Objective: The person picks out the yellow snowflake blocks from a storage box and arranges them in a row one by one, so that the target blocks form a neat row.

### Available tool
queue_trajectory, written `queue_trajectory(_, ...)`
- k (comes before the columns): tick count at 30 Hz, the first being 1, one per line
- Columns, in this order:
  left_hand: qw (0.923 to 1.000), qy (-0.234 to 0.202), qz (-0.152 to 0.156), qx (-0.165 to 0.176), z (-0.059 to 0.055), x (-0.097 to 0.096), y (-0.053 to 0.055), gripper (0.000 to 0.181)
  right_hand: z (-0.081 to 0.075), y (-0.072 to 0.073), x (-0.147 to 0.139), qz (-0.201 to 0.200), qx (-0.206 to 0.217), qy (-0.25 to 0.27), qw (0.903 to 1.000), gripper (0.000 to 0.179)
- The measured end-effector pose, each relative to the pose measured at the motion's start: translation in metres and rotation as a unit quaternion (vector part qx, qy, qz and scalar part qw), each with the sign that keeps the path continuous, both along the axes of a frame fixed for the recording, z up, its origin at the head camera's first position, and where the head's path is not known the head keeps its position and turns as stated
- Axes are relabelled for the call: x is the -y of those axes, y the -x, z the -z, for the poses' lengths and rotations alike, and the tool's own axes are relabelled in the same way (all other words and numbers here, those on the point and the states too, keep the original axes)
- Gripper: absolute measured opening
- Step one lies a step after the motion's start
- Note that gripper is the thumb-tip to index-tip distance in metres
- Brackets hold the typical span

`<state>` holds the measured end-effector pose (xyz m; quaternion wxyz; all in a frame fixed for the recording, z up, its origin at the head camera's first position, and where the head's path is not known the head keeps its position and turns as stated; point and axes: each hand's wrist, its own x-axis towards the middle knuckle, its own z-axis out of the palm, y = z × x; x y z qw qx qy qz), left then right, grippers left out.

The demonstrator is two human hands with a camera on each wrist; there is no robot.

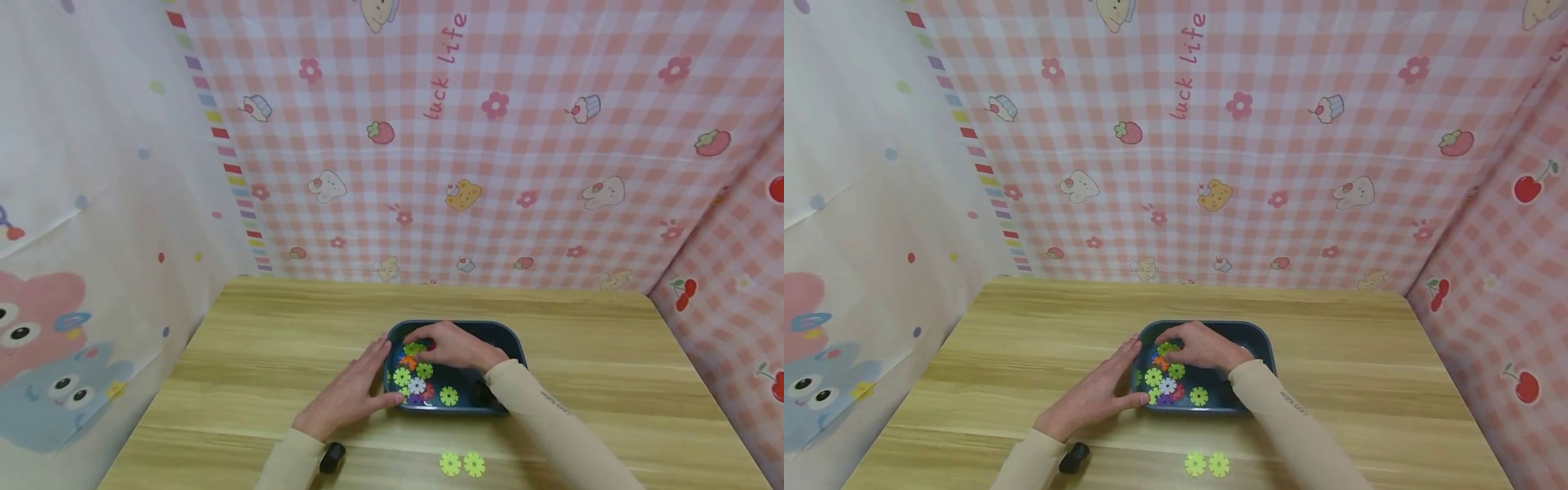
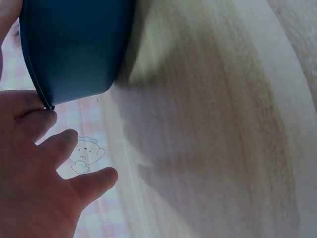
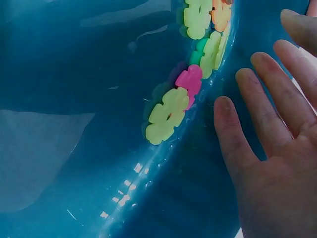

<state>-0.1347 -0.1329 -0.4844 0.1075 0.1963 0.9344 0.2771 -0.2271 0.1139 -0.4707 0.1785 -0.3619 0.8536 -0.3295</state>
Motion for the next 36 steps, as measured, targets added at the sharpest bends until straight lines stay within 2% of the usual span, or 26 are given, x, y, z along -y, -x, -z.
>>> queue_trajectory(13,1.0,-0.007,0.006,0.003,0.003,0.0,0.001,0.097,0.013,-0.002,0.006,-0.001,-0.009,-0.025,0.9997,0.037)
queue_trajectory(20,1.0,-0.008,0.006,-0.001,0.002,0.001,0.0,0.098,0.013,-0.003,0.005,-0.011,-0.014,-0.013,0.9998,0.035)
queue_trajectory(26,1.0,-0.008,0.002,-0.001,0.002,0.0,0.001,0.097,0.013,-0.003,0.002,-0.007,-0.047,0.004,0.9988,0.032)
queue_trajectory(31,0.9999,-0.011,0.003,-0.001,0.002,0.001,0.0,0.097,0.014,0.0,0.004,-0.016,-0.076,-0.012,0.9969,0.036)
queue_trajectory(36,0.9998,-0.018,0.007,-0.003,0.001,0.001,0.0,0.096,0.014,0.001,0.01,-0.026,-0.076,-0.031,0.9963,0.038)
